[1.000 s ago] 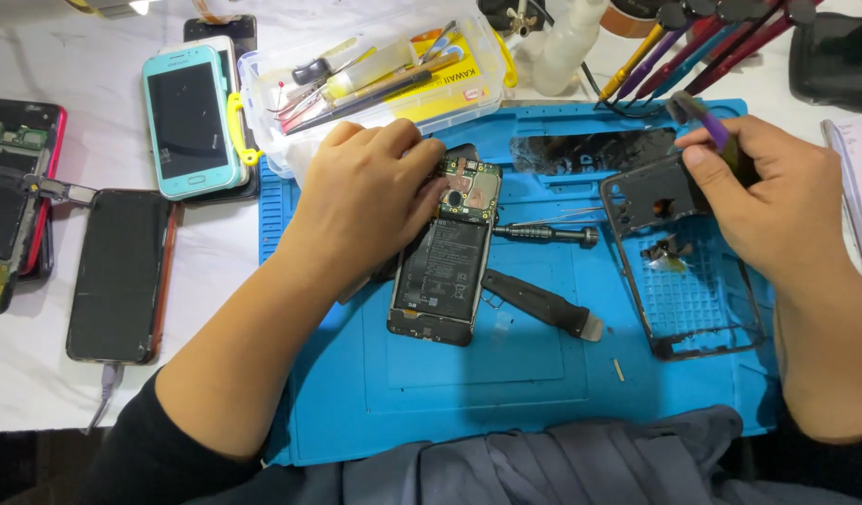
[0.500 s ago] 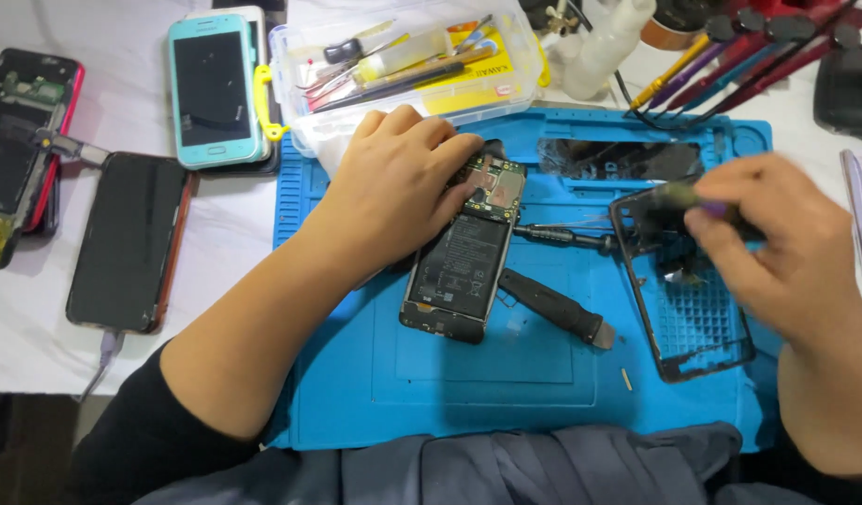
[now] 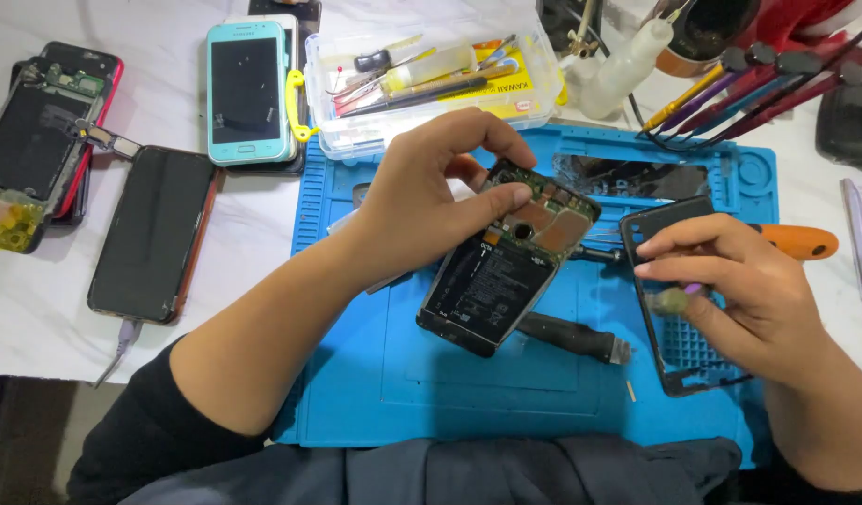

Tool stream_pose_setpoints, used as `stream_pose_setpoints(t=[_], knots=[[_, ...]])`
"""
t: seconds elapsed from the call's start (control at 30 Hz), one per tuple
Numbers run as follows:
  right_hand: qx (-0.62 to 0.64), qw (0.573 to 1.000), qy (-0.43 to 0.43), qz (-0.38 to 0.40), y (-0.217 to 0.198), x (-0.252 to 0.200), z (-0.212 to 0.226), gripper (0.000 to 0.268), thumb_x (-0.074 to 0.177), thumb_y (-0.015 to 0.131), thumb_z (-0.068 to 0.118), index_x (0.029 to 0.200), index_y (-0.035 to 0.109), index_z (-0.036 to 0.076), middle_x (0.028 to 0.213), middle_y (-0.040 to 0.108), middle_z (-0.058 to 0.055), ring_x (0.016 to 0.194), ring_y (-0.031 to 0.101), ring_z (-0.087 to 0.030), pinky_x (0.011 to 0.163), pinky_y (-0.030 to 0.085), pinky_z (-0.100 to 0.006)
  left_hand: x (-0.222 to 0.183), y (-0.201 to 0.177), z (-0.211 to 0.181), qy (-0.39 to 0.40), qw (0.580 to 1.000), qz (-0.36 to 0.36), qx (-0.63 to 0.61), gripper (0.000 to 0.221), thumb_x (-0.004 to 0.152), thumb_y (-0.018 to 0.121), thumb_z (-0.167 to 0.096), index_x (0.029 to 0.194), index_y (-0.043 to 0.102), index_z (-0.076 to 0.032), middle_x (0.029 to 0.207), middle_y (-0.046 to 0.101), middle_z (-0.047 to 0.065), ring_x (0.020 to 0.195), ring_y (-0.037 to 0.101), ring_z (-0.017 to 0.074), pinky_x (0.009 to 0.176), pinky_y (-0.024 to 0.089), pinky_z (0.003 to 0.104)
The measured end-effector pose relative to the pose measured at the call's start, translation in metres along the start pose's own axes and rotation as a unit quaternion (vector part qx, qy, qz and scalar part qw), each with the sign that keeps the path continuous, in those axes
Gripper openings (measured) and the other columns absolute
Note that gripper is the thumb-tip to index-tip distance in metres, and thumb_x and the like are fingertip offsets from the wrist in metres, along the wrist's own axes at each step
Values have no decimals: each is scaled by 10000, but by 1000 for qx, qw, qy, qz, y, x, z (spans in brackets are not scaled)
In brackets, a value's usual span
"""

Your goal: Cleaning and reassembling internal components of a mobile phone using a brush, cleaning liquid, and a screwdriver.

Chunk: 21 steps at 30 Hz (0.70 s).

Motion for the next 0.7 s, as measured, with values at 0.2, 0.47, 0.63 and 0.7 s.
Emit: stream_pose_setpoints(t=[0.2,0.47,0.63,0.7], knots=[[174,977,82,-97,-8,19,26,264,676,543,131,909,502,15,801,512,-109,559,515,-111,472,448,-166,-6,10,-16,95,994,-33,-32,67,760,574,-92,809,528,-88,742,498,15,645,409,113,575,355,215],[286,928,232,-47,7,46,23,149,698,562,116,827,527,50,475,515,-47,437,514,-97,425,407,-196,-11,12,-8,48,995,-68,-51,240,726,608,-173,924,507,-84,775,545,20,739,526,106,603,448,185],[429,867,196,-162,8,29,-8,179,737,523,62,914,504,41,598,495,-48,445,450,-72,410,389,-154,-8,12,1,41,995,-15,-91,312,856,324,-297,973,450,-36,714,517,31,602,496,100,527,433,205],[480,832,186,-208,0,24,-18,162,754,519,79,915,503,60,666,496,-26,450,405,-29,408,355,-114,-6,12,2,45,995,-16,-90,329,855,305,-290,916,487,-23,720,564,54,616,559,114,478,479,195]])
Point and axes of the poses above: each hand's wrist, its own x-axis towards the middle knuckle, its own y-axis out of the palm, z = x × y, the point moved 5 cm from there along x, towards the middle knuckle
